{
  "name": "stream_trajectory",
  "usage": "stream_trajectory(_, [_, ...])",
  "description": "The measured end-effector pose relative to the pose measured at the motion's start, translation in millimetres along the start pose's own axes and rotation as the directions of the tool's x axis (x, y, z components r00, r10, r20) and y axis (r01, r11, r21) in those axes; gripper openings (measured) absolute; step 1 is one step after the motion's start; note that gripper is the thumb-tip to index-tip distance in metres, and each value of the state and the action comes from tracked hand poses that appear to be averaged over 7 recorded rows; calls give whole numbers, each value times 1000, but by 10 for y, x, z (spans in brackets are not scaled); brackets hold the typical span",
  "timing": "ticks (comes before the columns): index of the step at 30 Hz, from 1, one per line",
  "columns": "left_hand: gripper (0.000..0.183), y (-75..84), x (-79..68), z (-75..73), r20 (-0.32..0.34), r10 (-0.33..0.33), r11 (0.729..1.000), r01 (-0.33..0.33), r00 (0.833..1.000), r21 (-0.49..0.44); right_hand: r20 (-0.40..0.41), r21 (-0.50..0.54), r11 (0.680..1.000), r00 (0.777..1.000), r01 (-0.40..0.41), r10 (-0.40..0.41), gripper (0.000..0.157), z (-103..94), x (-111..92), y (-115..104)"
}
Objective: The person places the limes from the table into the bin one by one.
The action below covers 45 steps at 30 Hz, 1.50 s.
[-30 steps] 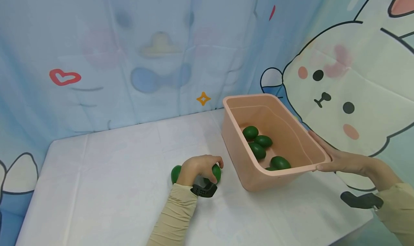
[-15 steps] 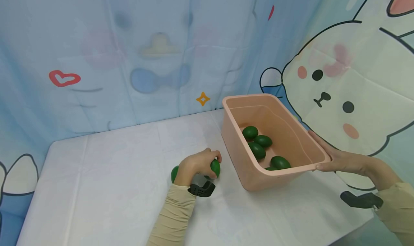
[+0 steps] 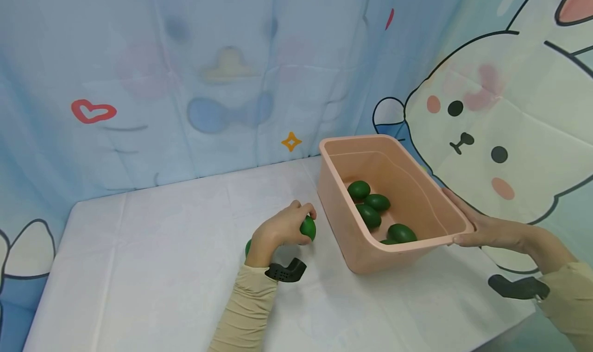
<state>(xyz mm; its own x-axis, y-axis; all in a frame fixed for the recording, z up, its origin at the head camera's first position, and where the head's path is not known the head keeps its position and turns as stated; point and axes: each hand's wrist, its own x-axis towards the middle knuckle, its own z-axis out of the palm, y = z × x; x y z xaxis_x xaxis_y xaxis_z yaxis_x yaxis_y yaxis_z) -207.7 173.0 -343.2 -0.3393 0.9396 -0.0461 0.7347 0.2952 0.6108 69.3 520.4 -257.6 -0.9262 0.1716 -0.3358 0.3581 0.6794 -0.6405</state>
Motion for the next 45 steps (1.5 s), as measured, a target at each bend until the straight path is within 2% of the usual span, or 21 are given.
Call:
stream_trajectory(12, [45,52,-54,-77,-128,70,997,-74,989,-22,-7,-13,1000,1000,-8,7,103,6,-12,-9])
stream_trajectory(22, [44,130,-131,-158,-191,138,988,-148,972,-36,-26,-26,1000,1000,8,-8,104,19,-19,-18])
stream_trajectory(27, [45,153,-148,-185,-252,186,979,-202,950,-37,-35,-28,999,999,20,-21,103,30,-24,-10])
stream_trajectory(35, [50,166,-156,-192,-338,214,971,-238,917,-29,-43,-28,999,999,21,-22,104,44,-26,3])
stream_trajectory(38, [51,182,-159,-194,-386,226,967,-254,894,-24,-42,-25,999,999,20,-21,104,41,-28,8])
stream_trajectory(45, [50,243,-135,-169,-491,268,945,-325,829,-33,-46,-28,1000,999,15,-17,104,41,-26,7])
